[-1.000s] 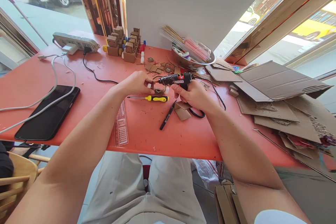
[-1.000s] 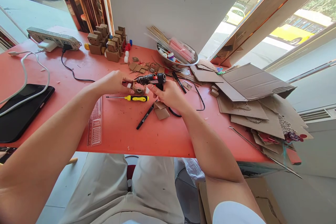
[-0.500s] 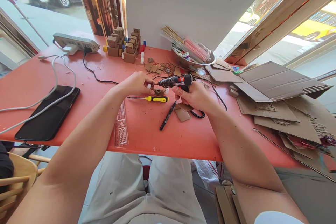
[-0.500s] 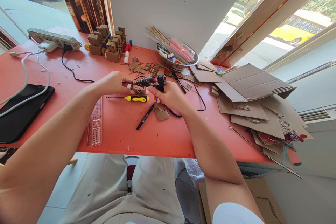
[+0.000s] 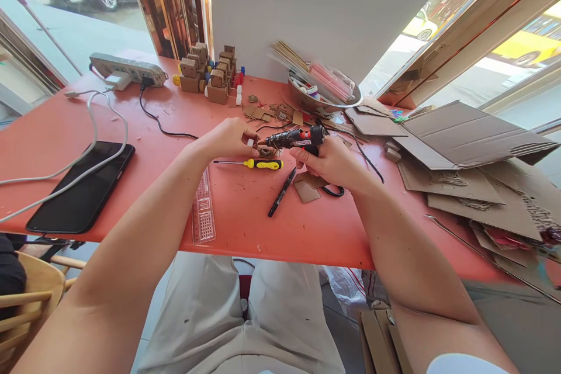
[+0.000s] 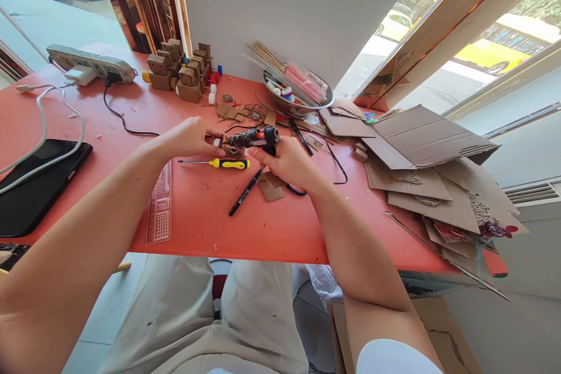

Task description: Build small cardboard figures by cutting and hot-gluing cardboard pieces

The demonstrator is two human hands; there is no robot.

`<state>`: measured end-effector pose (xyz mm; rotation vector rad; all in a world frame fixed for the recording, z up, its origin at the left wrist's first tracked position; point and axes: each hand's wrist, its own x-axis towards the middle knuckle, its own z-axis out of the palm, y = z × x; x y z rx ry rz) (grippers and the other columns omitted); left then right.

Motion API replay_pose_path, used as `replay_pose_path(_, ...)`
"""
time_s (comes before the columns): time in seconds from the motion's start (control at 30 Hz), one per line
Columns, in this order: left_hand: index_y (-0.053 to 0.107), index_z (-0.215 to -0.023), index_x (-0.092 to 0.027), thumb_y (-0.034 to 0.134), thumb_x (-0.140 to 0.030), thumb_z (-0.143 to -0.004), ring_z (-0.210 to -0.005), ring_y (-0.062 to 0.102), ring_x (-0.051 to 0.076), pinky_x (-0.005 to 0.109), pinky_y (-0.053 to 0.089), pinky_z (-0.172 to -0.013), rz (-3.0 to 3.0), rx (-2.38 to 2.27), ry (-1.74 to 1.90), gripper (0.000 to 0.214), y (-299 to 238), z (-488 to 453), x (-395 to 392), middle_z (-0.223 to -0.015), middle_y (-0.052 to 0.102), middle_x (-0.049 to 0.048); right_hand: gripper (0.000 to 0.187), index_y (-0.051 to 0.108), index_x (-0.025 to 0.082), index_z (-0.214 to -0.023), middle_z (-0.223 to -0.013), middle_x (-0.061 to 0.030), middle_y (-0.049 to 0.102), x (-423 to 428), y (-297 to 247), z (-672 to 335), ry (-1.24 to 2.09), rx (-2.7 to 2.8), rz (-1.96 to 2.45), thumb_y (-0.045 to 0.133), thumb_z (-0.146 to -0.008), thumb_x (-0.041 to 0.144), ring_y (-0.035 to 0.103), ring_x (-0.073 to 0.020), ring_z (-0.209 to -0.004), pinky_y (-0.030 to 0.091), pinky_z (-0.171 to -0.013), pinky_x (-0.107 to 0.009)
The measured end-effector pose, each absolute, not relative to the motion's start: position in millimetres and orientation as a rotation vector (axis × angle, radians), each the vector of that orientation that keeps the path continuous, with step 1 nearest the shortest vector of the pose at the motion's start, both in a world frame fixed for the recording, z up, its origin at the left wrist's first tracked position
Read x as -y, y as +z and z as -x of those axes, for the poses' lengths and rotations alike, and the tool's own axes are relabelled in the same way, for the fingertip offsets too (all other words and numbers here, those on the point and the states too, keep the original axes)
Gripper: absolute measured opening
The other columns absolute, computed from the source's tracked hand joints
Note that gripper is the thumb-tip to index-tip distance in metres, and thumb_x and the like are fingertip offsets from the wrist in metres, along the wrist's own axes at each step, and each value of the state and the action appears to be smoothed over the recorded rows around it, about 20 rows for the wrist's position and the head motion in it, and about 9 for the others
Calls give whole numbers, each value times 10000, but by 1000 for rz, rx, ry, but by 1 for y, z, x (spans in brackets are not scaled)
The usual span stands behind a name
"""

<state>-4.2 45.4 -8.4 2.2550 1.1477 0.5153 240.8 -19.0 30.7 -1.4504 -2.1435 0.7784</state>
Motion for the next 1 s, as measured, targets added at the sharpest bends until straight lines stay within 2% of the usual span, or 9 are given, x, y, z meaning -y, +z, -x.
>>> replay_pose_path(0.23,880,-829,-211,739,-398,-694,-588,369,122,306,247,-604,-2269,-1165,523,270,-9,4,-45,-489,386,-73,392,573,245,-654,-553,-12,582,19,31,-241,790,2154,1417,620,-875,565,653,-207,-659,440,-616,-296)
replay_pose_path(0.47,850,-769,-212,719,-346,-670,-564,347,116,313,245,-597,-2254,-1206,515,212,-5,1,-43,-491,371,-73,360,555,251,-641,-553,-2,551,19,32,-241,779,2162,1419,637,-883,505,608,-196,-615,425,-630,-309)
replay_pose_path(0.67,808,-713,-204,763,-386,-671,-583,381,121,301,256,-584,-2237,-1197,542,192,-8,3,-45,-506,425,-58,369,595,242,-678,-566,-5,576,14,35,-262,621,2087,1471,654,-866,554,545,-182,-569,399,-613,-323)
replay_pose_path(0.8,824,-764,-206,769,-414,-684,-591,400,121,277,270,-576,-2234,-1173,544,229,-11,6,-47,-520,465,-56,412,599,236,-687,-555,-2,579,11,37,-275,656,2044,1576,641,-864,606,491,-154,-488,383,-578,-324)
replay_pose_path(1.0,835,-779,-179,773,-407,-691,-603,417,120,276,294,-590,-2212,-1230,493,252,-8,5,-45,-535,485,-56,435,600,241,-714,-524,18,508,10,29,-275,538,2115,1586,641,-866,646,480,-169,-557,353,-603,-324)
